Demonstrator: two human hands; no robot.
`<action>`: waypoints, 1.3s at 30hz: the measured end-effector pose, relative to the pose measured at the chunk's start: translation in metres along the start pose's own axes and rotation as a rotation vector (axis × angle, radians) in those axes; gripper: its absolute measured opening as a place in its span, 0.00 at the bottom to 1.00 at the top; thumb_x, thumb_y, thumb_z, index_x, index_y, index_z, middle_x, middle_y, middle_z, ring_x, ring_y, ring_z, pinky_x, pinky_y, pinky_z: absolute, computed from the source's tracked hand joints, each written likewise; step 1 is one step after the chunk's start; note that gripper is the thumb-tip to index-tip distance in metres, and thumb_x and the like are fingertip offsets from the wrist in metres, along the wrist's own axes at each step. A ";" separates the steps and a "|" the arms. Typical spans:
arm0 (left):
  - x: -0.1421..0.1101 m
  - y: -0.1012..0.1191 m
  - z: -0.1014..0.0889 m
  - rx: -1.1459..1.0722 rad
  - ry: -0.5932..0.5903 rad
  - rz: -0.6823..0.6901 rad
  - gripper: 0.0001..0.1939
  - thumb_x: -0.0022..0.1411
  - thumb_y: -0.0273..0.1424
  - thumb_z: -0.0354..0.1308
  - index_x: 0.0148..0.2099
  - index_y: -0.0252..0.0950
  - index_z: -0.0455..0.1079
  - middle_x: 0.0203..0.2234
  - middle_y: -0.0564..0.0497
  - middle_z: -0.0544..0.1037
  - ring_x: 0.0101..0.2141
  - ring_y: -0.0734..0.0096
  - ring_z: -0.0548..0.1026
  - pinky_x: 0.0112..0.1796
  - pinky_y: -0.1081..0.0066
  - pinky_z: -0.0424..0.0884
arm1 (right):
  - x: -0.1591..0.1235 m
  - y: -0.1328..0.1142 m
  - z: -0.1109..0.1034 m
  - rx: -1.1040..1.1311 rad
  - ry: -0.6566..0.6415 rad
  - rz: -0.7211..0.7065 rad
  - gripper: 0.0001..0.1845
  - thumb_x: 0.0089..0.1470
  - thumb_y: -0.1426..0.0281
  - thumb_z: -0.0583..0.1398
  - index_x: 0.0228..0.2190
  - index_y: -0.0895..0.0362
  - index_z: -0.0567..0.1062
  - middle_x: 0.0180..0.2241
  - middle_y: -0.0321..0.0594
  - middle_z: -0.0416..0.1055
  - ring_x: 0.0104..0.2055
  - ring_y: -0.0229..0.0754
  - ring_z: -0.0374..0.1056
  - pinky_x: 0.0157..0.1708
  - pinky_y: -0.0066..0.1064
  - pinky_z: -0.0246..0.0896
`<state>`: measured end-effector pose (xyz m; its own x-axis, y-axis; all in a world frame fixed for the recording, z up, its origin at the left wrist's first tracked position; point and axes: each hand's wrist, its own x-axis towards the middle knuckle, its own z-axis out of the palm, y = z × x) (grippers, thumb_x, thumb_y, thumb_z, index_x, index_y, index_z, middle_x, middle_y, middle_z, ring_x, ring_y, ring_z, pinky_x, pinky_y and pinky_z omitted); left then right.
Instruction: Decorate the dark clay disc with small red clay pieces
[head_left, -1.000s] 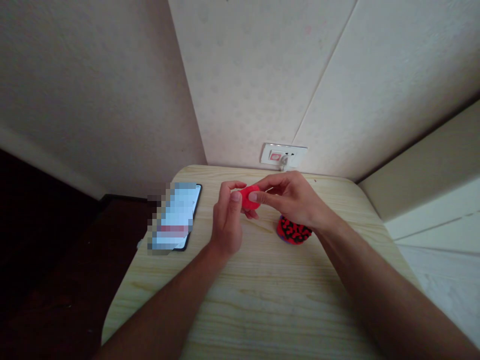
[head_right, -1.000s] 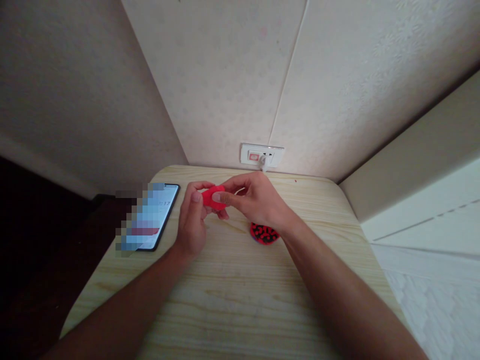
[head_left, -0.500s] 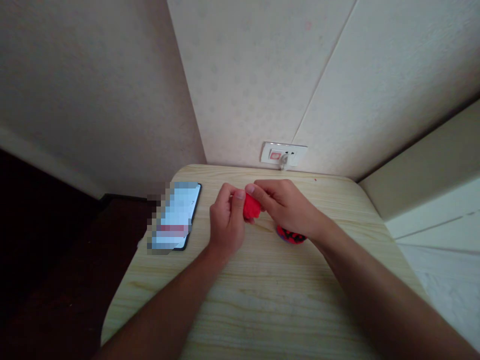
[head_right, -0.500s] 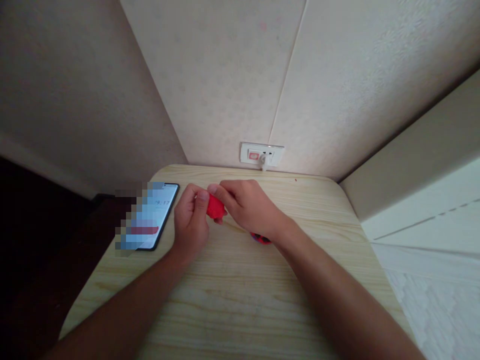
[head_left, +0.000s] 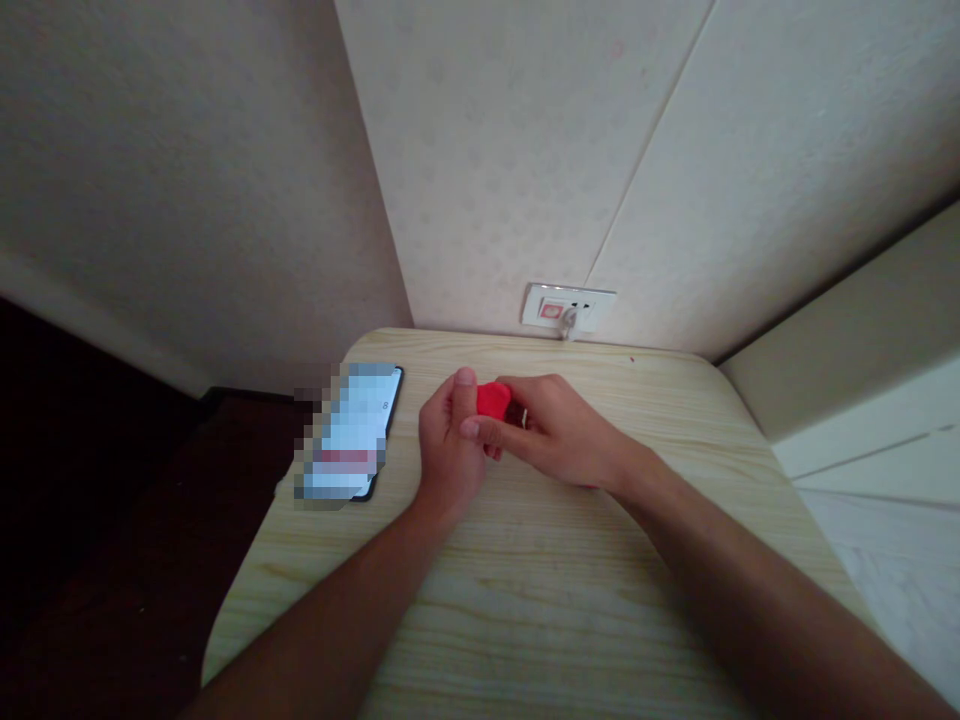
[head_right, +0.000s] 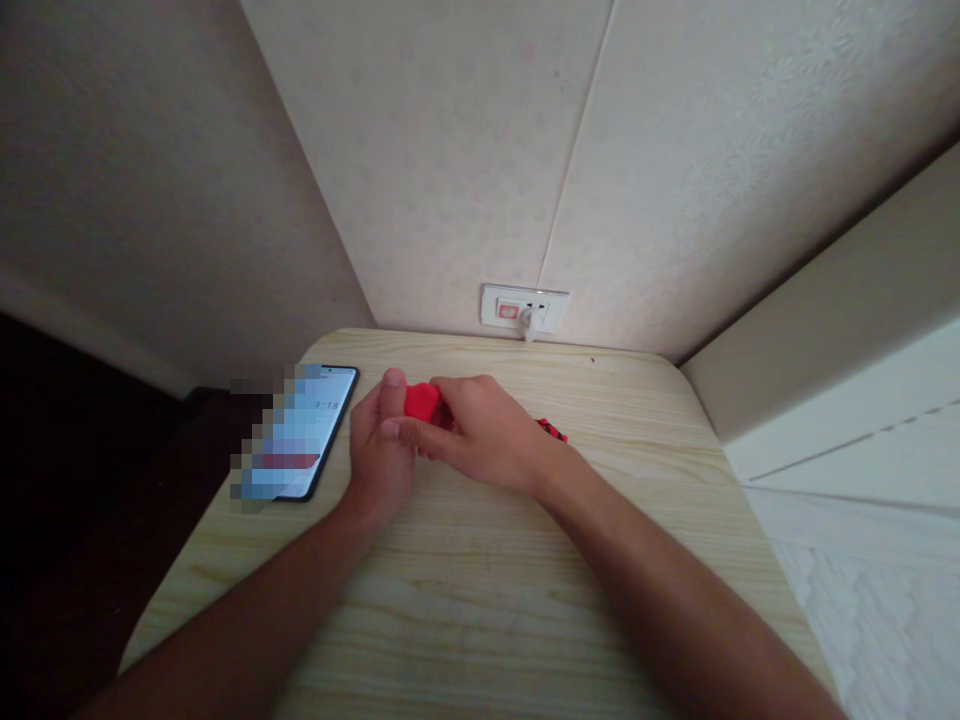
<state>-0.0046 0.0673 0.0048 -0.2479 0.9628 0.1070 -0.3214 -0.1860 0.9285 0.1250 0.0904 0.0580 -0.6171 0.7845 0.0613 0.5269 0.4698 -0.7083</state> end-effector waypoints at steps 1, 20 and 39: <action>0.001 -0.001 -0.001 -0.006 -0.004 -0.015 0.30 0.65 0.57 0.59 0.23 0.39 0.63 0.10 0.59 0.64 0.12 0.76 0.62 0.12 0.76 0.59 | 0.000 0.001 -0.001 0.059 -0.024 -0.026 0.20 0.66 0.55 0.62 0.33 0.60 0.77 0.29 0.39 0.78 0.29 0.38 0.69 0.31 0.29 0.56; 0.008 -0.005 0.002 -0.331 0.006 -0.315 0.27 0.72 0.52 0.54 0.30 0.36 0.73 0.23 0.53 0.77 0.25 0.73 0.75 0.28 0.76 0.72 | -0.004 -0.009 -0.004 -0.453 0.100 0.012 0.17 0.63 0.60 0.59 0.28 0.58 0.76 0.24 0.39 0.74 0.24 0.39 0.64 0.26 0.32 0.44; 0.015 0.015 -0.009 -0.724 -0.212 -0.683 0.37 0.70 0.57 0.44 0.50 0.28 0.77 0.48 0.34 0.82 0.52 0.49 0.80 0.50 0.60 0.77 | -0.007 -0.012 -0.012 -0.269 0.028 -0.301 0.18 0.60 0.70 0.65 0.52 0.60 0.77 0.51 0.52 0.76 0.53 0.53 0.71 0.53 0.43 0.66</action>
<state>-0.0214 0.0770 0.0166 0.3404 0.9093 -0.2394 -0.8269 0.4107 0.3842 0.1298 0.0838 0.0744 -0.7530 0.6049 0.2593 0.4615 0.7662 -0.4471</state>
